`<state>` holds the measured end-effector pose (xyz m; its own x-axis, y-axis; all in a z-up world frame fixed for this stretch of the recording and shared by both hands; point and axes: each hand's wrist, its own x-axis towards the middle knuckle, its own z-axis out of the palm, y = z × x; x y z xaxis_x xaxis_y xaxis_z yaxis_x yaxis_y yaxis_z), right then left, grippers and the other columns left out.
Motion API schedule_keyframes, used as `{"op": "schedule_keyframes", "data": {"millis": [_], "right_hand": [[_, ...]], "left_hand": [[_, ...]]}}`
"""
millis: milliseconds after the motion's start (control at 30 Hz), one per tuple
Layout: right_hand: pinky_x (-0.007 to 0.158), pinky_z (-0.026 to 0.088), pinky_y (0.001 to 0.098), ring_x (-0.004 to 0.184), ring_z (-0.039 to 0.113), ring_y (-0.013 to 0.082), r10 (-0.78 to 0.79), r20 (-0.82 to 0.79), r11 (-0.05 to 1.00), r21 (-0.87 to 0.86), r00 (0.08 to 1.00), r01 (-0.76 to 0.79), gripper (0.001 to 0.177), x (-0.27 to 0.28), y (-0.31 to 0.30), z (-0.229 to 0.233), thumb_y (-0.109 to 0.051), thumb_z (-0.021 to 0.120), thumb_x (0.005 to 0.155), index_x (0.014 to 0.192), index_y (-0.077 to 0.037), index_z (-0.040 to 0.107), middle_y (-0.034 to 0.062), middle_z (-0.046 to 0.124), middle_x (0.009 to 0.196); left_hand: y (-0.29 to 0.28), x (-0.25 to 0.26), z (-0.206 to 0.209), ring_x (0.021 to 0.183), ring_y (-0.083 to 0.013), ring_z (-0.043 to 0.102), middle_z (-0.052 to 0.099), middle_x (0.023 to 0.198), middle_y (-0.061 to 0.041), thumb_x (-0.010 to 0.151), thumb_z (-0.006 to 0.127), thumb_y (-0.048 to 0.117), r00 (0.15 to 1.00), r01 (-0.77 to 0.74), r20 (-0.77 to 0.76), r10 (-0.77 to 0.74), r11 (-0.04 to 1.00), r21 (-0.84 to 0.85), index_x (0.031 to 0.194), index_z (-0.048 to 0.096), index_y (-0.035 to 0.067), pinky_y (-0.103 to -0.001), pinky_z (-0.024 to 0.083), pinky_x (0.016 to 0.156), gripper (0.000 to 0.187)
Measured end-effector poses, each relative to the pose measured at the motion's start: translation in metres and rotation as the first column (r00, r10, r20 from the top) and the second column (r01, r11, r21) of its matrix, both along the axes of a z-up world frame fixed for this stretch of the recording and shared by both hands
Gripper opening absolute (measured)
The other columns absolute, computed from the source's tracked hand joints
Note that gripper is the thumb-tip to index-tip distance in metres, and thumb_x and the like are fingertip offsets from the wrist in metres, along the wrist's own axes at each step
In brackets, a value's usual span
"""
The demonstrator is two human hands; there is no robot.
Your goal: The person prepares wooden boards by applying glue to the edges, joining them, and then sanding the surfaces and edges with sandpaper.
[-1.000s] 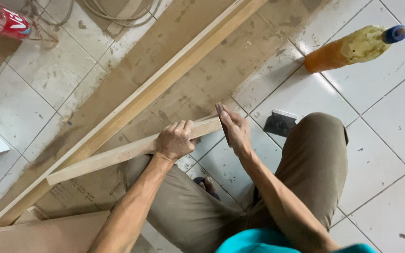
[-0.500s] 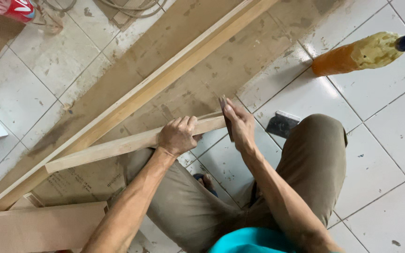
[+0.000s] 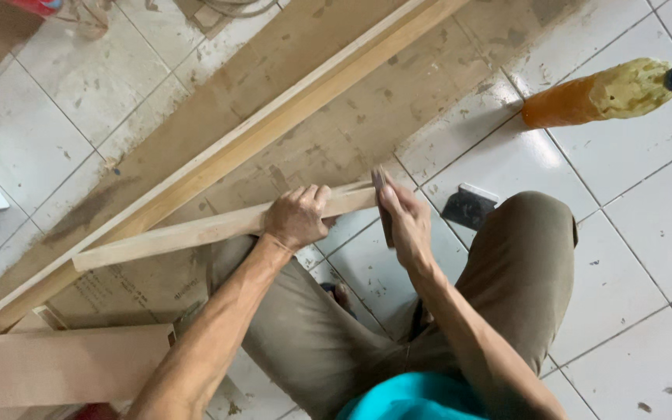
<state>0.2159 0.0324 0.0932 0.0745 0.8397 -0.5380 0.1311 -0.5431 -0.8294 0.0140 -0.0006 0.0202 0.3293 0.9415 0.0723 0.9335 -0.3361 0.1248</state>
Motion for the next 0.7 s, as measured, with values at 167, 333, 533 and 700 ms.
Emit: {"op": "schedule_keyframes", "data": {"millis": [167,333,533,700], "right_hand": [[0.104,0.046,0.0428,0.112,0.066,0.0287,-0.026,-0.005,0.999,0.022,1.000,0.026,0.039,-0.002,0.017,-0.059,-0.039,0.071,0.093,0.129,-0.025,0.073,0.0140,0.074,0.114],[0.107,0.044,0.0420,0.117,0.066,0.0275,0.019,0.021,1.000,-0.015,1.000,-0.019,0.042,0.003,0.000,-0.003,-0.044,0.070,0.093,0.132,-0.027,0.072,0.0122,0.075,0.117],[0.108,0.044,0.0438,0.126,0.064,0.0336,0.010,0.004,1.000,0.028,1.000,-0.010,0.038,-0.007,0.026,-0.088,-0.044,0.070,0.094,0.129,-0.031,0.073,0.0124,0.073,0.125],[0.109,0.043,0.0468,0.127,0.063,0.0340,-0.010,0.010,1.000,-0.009,1.000,0.010,0.043,0.006,0.000,-0.021,-0.044,0.070,0.092,0.131,-0.027,0.072,0.0135,0.074,0.126]], "left_hand": [[0.008,-0.003,0.009,0.062,-0.0257,0.071,0.062,0.069,-0.005,0.077,0.076,0.035,1.000,0.012,0.028,-0.011,1.000,-0.028,0.086,0.058,0.016,-0.037,0.058,0.056,0.028],[0.004,-0.002,0.006,0.063,-0.0247,0.070,0.060,0.069,-0.003,0.073,0.075,0.040,1.000,0.019,-0.017,-0.018,1.000,0.024,0.084,0.056,0.018,-0.035,0.058,0.057,0.031],[0.000,-0.003,-0.009,0.064,-0.0240,0.071,0.061,0.070,-0.004,0.078,0.073,0.045,1.000,-0.004,-0.014,0.005,0.999,0.054,0.084,0.057,0.017,-0.035,0.058,0.058,0.032],[0.008,-0.005,-0.004,0.066,-0.0253,0.070,0.062,0.071,-0.005,0.074,0.075,0.043,1.000,0.007,-0.004,-0.007,0.998,0.056,0.084,0.058,0.016,-0.035,0.058,0.060,0.033]]}}
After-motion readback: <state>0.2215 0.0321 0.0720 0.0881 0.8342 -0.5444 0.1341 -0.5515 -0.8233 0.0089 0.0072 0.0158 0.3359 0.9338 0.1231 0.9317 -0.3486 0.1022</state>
